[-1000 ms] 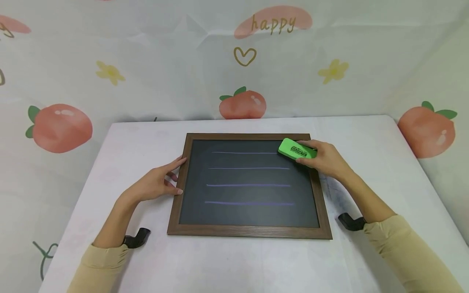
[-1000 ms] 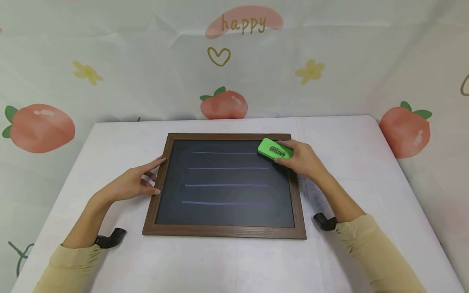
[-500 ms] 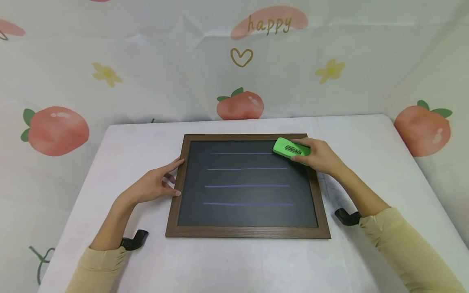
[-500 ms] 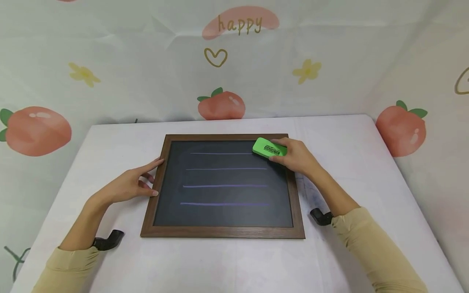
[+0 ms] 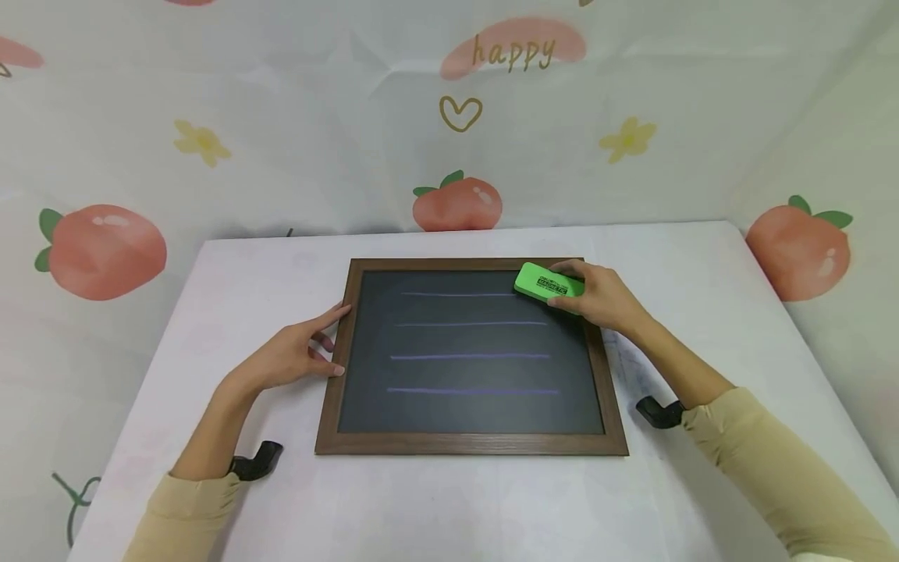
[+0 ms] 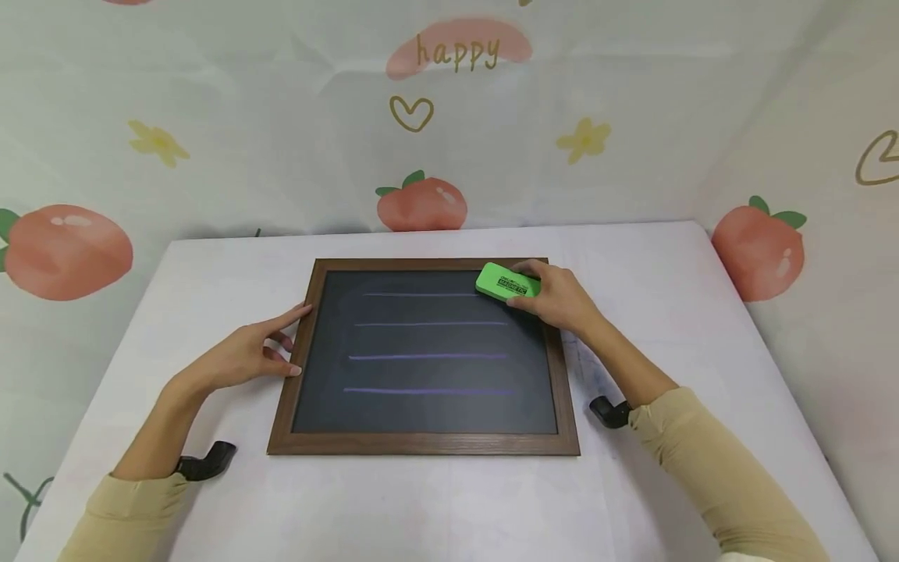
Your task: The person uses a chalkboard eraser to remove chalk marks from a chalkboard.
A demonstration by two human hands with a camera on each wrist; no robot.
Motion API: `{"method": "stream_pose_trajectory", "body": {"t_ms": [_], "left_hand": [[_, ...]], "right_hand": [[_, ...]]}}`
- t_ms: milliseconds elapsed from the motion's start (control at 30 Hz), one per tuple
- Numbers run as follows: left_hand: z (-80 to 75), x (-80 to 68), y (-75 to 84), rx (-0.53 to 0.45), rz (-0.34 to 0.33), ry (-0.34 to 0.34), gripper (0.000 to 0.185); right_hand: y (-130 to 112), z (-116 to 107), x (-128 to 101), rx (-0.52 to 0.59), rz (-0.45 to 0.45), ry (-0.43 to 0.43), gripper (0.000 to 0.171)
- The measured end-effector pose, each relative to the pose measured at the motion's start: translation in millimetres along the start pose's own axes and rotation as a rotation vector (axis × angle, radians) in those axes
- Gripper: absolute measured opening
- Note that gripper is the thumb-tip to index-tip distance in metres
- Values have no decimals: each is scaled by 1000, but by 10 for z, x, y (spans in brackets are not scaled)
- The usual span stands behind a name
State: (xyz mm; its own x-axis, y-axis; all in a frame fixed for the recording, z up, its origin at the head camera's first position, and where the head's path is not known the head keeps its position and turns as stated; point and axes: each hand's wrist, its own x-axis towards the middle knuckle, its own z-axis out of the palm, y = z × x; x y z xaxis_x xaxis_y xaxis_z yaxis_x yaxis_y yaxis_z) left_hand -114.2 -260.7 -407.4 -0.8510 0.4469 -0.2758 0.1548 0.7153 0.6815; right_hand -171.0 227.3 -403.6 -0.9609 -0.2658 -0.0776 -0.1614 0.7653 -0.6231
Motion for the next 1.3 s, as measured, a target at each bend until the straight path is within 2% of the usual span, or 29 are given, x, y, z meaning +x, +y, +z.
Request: {"method": "stream_pose_trajectory", "body": {"t_ms": [333, 600, 1000, 1300], "left_hand": [[26, 12, -41, 1, 0, 16, 98], [48, 6, -33, -22, 0, 4, 98], [4, -3, -23, -6, -24, 10, 98], [22, 27, -46, 21, 4, 17, 98]], "right_hand": [[-10, -7, -2, 16, 44, -9, 58], [7, 4, 26, 17, 37, -13, 58], [-9, 52, 51, 46, 29, -21, 59], [-35, 55, 90, 25, 41, -42, 60]]}}
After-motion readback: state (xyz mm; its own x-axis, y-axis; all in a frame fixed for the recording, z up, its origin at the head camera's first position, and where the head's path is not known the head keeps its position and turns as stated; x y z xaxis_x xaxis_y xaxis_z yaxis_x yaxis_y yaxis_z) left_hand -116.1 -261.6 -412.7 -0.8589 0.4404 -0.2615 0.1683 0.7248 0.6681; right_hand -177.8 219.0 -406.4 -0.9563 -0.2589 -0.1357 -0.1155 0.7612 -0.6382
